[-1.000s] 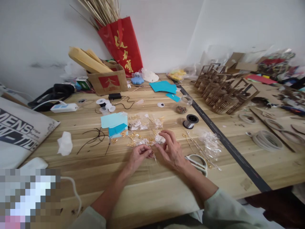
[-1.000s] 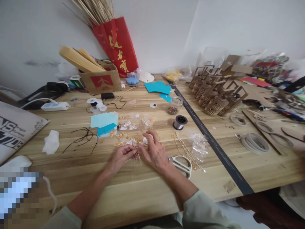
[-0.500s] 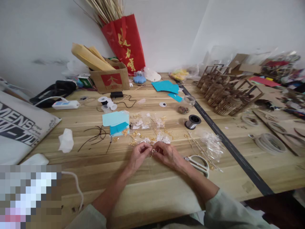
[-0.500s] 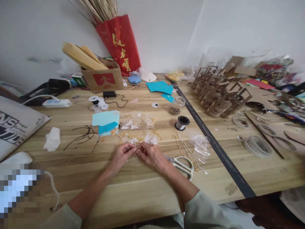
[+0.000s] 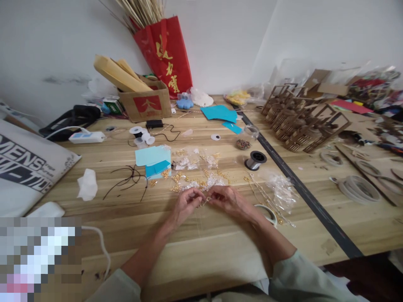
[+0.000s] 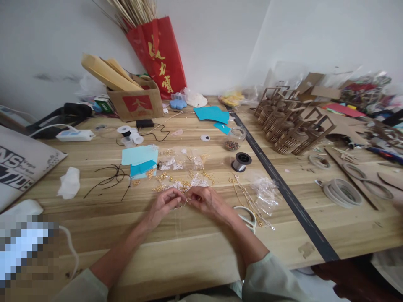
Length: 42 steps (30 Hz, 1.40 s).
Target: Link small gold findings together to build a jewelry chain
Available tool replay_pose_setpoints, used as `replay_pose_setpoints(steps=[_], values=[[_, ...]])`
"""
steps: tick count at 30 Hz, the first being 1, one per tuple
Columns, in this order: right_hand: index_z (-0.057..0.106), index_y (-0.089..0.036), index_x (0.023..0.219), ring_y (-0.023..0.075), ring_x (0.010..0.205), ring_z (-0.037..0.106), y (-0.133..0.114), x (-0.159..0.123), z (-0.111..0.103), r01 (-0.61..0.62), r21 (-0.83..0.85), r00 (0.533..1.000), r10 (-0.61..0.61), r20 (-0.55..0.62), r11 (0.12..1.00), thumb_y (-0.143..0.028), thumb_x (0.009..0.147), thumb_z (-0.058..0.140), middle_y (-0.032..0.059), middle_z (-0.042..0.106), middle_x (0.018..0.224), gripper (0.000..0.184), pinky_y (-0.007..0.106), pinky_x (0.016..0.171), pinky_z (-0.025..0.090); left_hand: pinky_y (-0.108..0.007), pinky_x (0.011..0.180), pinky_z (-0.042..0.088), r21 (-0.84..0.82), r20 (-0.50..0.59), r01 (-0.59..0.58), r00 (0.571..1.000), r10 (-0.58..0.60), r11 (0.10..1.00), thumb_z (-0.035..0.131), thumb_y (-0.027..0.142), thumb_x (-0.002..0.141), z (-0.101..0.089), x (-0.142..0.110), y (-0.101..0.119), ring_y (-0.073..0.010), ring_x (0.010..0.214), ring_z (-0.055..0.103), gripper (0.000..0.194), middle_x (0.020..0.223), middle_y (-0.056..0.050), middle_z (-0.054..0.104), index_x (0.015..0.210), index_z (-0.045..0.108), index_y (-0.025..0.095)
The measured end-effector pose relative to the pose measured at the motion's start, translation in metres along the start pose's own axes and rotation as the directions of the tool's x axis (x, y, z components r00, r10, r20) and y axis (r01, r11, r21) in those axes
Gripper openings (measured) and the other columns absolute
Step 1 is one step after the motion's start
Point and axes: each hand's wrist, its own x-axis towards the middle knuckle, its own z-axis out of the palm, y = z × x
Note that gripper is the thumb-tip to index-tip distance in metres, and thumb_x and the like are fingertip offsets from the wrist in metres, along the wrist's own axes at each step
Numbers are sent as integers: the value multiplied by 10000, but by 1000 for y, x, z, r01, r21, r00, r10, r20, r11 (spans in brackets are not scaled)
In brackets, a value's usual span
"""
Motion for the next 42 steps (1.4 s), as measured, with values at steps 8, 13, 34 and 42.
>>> replay_pose_setpoints(steps=[8,13,34,42], values=[[612,-141,843,96,594,485,3,1,-3,-11,-90,1000,10,-11,996,-156,831,555,-14,567,669,61,195,566,342,-276,670,512,351,-267,-263,892,365,899,624,234,789,3,-3,-5,-153,816,582,357,1101,-95,557,1122,504,185],[616,-143,839,100,604,490,-5,-1,-4,-25,-222,1000,27,8,975,-150,851,530,10,602,721,86,204,560,306,-347,762,556,622,57,-465,829,556,630,670,181,773,5,-4,-12,-251,1078,573,573,1310,-139,489,1289,426,231],[598,-154,988,172,784,629,-5,-3,0,77,-314,992,-39,123,946,-145,880,520,89,681,942,133,241,661,384,-453,953,482,801,319,-475,854,411,365,497,107,858,12,-6,-18,-252,1125,553,750,1224,-117,581,1476,86,219],[596,-162,854,124,629,533,-7,-4,-2,50,-359,995,-14,102,932,-138,861,531,29,635,756,69,233,575,296,-380,840,515,810,258,-452,847,465,374,477,134,893,8,-5,-15,-231,984,607,399,1036,-103,644,1286,421,178]])
